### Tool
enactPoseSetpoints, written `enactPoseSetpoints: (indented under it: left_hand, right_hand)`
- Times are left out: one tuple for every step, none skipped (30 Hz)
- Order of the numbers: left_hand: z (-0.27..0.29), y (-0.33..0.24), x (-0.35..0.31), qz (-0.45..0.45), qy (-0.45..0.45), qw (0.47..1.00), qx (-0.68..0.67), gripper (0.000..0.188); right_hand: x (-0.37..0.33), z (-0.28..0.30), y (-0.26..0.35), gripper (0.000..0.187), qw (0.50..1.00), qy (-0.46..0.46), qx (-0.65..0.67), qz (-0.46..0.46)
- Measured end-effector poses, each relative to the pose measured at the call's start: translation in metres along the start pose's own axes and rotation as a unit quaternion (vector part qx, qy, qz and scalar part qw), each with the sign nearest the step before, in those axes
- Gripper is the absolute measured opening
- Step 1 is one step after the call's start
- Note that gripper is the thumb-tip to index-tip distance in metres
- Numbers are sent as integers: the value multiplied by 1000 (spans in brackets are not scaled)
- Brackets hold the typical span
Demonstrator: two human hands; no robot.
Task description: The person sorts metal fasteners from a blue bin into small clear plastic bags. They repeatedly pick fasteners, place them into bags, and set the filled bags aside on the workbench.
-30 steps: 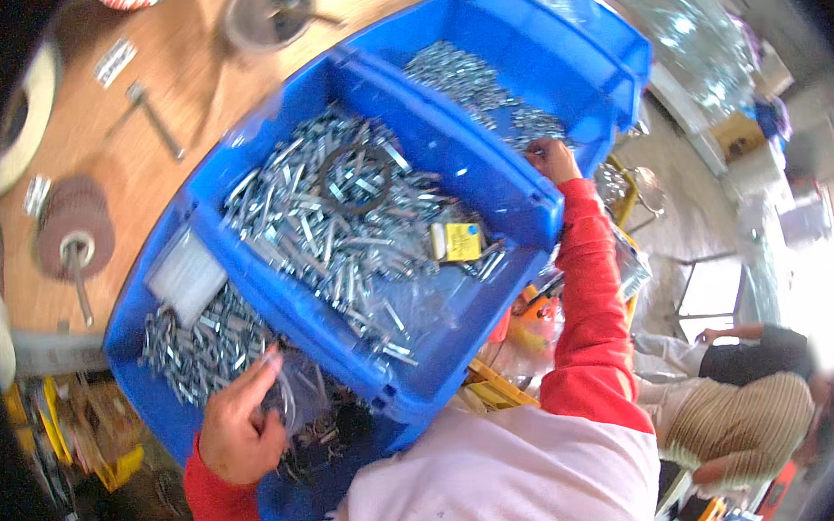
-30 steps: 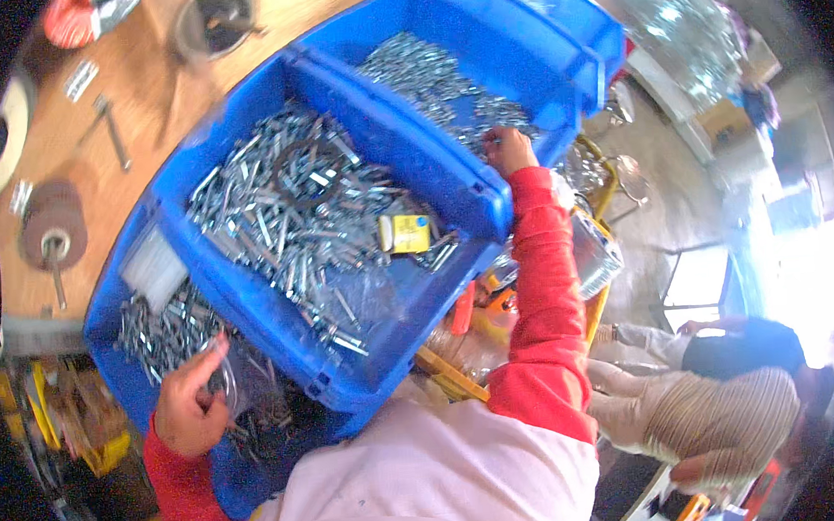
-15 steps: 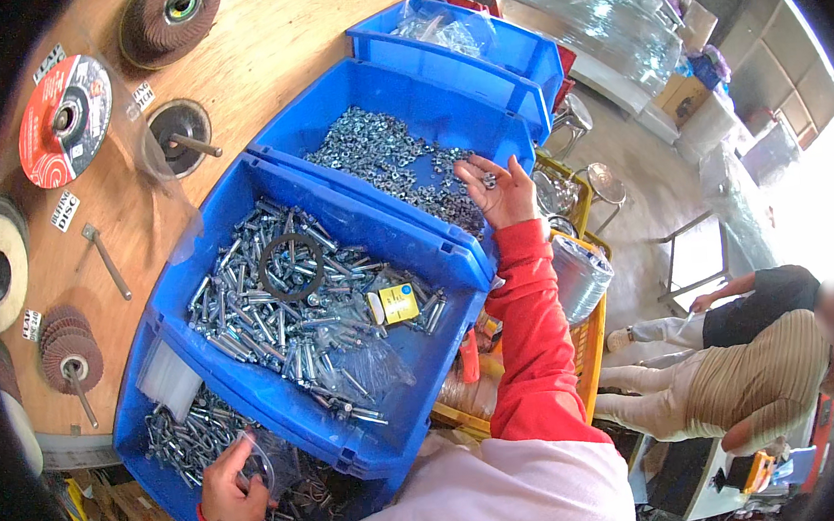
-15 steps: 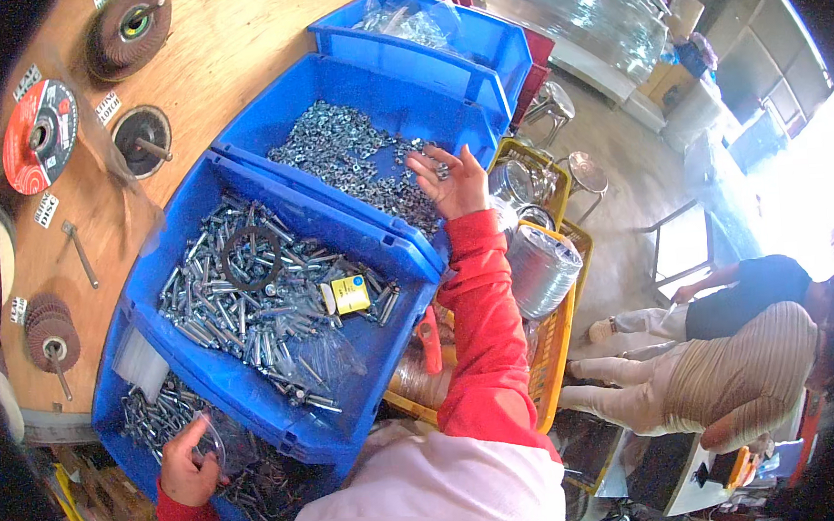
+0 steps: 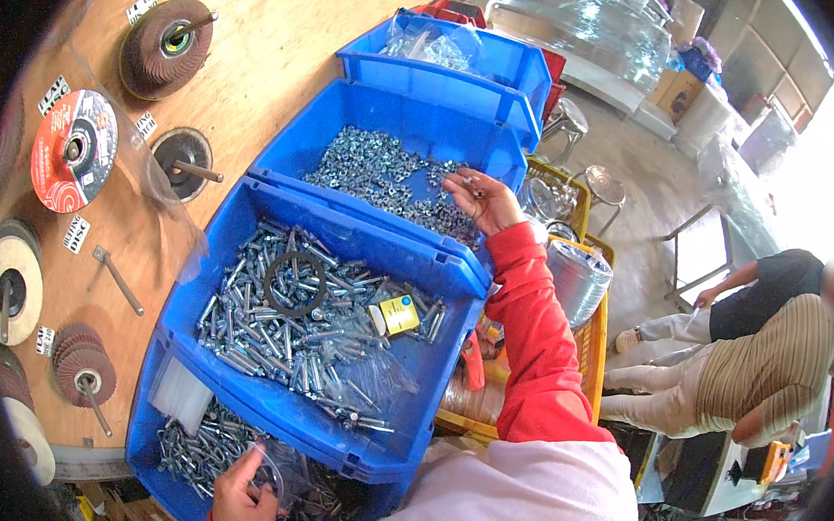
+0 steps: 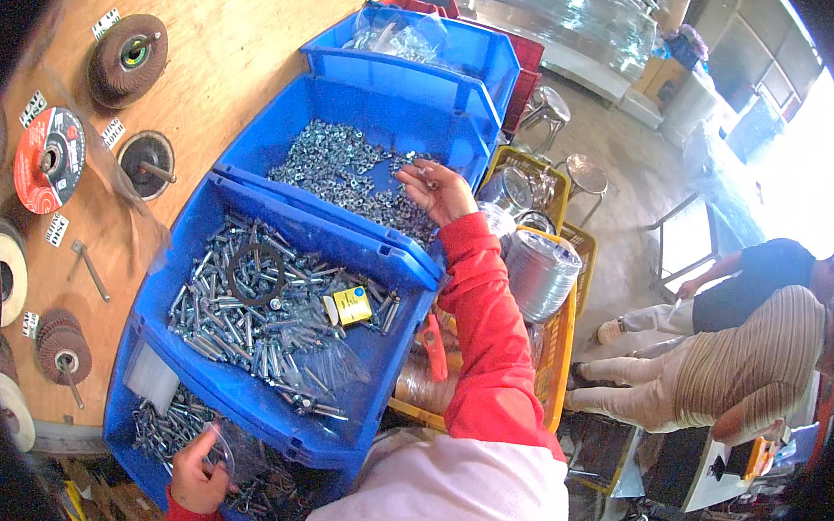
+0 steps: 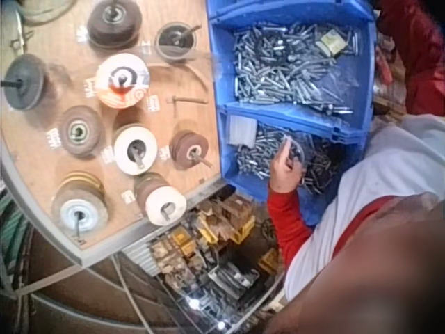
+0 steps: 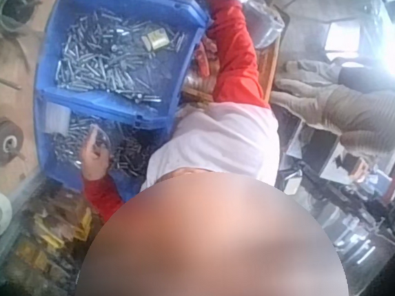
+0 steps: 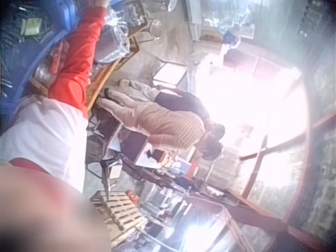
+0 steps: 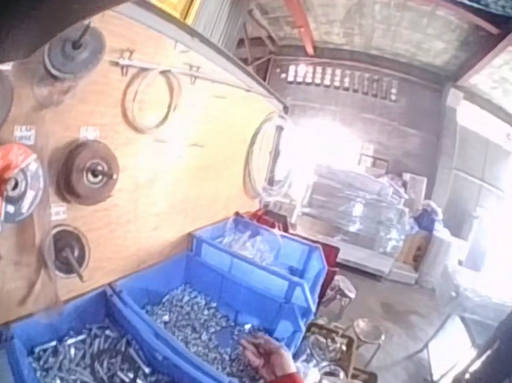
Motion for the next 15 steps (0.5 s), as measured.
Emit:
enactPoseSetpoints:
  left_hand:
    - [0, 0, 0, -17, 4, 1000, 19, 65]
    - [1, -1, 0, -32, 3, 999, 33, 64]
    - [1, 0, 0, -22, 3, 999, 31, 64]
    - [1, 1, 0, -10, -1, 1000, 25, 64]
    - [1, 1, -1, 2, -5, 1000, 18, 64]
    - [1, 0, -1, -8, -3, 1000, 27, 63]
    - [1, -2, 0, -18, 0, 999, 36, 63]
    - [1, -5, 0, -25, -4, 999, 38, 63]
    - [1, -6, 0, -9, -3, 1000, 27, 62]
    - [1, -6, -1, 10, -8, 1000, 8, 62]
    - [1, -7, -2, 29, -12, 999, -10, 61]
    - [1, -10, -1, 11, -6, 1000, 6, 61]
    - [1, -13, -1, -8, 0, 1000, 23, 61]
    - [0, -15, 0, -17, 5, 999, 35, 60]
    - [0, -16, -1, -23, 9, 999, 30, 60]
  right_hand:
    - [2, 3, 1, 45, 1000, 4, 16, -7]
    - [4, 3, 2, 47, 997, 50, 44, -26]
    - [7, 4, 3, 44, 997, 51, 44, -34]
    - [9, 3, 3, 41, 995, 74, 47, -49]
    - [10, 2, 1, 40, 994, 76, 42, -62]
    - [12, -2, -3, 40, 990, 94, -90, -48]
    - [12, -10, -4, 41, 964, 157, -211, -41]
    - [12, -12, -10, 42, 873, 74, -475, 79]
    - [10, -19, -10, 44, 694, -19, -692, 200]
    - [5, -27, -20, 49, 592, -13, -771, 234]
    - [2, -29, -25, 49, 567, -27, -799, 200]
    - [1, -32, -29, 49, 553, -1, -816, 171]
    - [-1, -35, -35, 50, 537, 25, -831, 141]
    - [-2, -33, -37, 43, 536, 32, -838, 94]
    - [-2, -35, -38, 40, 533, 66, -840, 82]
Point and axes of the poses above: each hand's wrist, its own x-axis towards the middle knuckle, its own z-axis out of the back of the hand, y = z × x, the point moved 4 cm from there along x, towards the middle knuckle, and after that the axes turned 7 degrees about -y, right-handed, at the moved point
